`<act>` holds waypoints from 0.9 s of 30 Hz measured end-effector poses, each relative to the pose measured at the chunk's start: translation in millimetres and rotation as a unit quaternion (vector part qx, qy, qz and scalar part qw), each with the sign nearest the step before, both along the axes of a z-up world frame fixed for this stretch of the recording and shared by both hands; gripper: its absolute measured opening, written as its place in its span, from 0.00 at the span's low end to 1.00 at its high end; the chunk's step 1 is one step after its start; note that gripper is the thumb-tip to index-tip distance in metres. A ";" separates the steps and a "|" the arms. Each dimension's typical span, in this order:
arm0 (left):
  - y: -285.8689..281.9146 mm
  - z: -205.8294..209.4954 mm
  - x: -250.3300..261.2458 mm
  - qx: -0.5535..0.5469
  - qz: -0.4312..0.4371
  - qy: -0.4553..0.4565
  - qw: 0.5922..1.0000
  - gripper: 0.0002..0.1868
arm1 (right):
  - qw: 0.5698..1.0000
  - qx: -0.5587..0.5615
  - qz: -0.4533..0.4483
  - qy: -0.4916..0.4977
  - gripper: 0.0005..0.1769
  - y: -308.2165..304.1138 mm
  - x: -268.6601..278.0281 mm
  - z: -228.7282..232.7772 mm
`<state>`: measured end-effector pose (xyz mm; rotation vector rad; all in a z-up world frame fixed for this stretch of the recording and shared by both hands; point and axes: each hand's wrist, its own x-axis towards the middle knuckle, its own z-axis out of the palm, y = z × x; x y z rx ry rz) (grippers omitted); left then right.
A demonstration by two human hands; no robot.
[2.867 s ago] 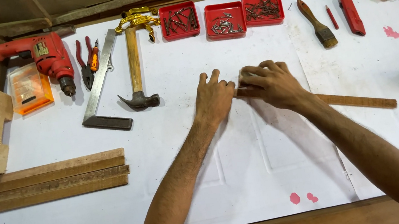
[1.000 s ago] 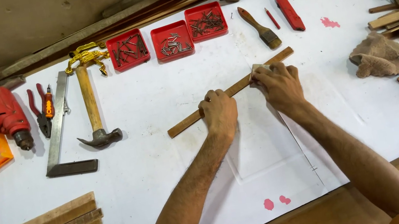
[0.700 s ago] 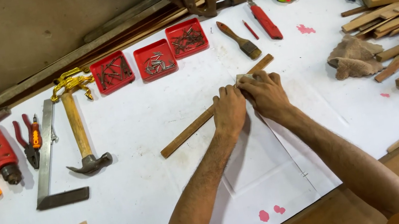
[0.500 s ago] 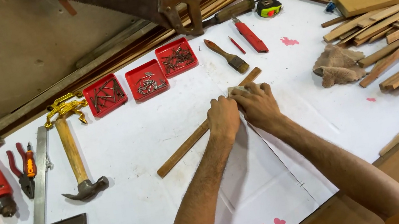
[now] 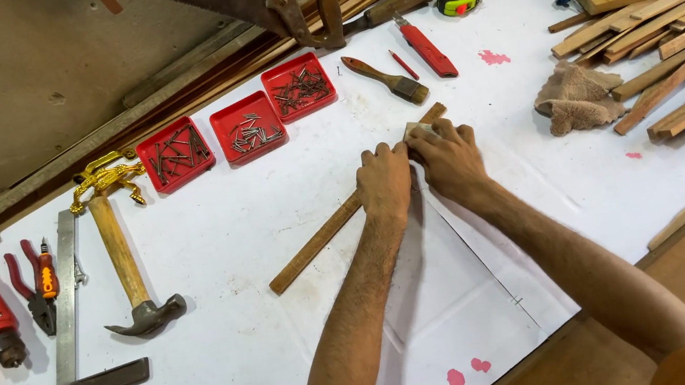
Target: Sand thin strips of wood using a sanding block at a workbench.
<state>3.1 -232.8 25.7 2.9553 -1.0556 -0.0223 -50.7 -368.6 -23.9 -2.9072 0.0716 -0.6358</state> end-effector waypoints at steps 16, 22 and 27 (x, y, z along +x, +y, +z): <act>-0.7 4.4 -2.1 0.118 -0.011 0.026 0.993 0.13 | 1.000 0.011 -0.009 0.009 0.15 -21.0 -2.0 8.5; 3.6 -2.0 -0.8 0.113 -0.013 0.018 0.993 0.20 | 0.988 0.038 -0.120 0.091 0.16 -32.1 8.2 36.3; 1.4 1.3 3.1 0.119 -0.018 0.021 0.992 0.15 | 0.996 -0.061 -0.052 0.045 0.20 -6.2 3.2 -7.3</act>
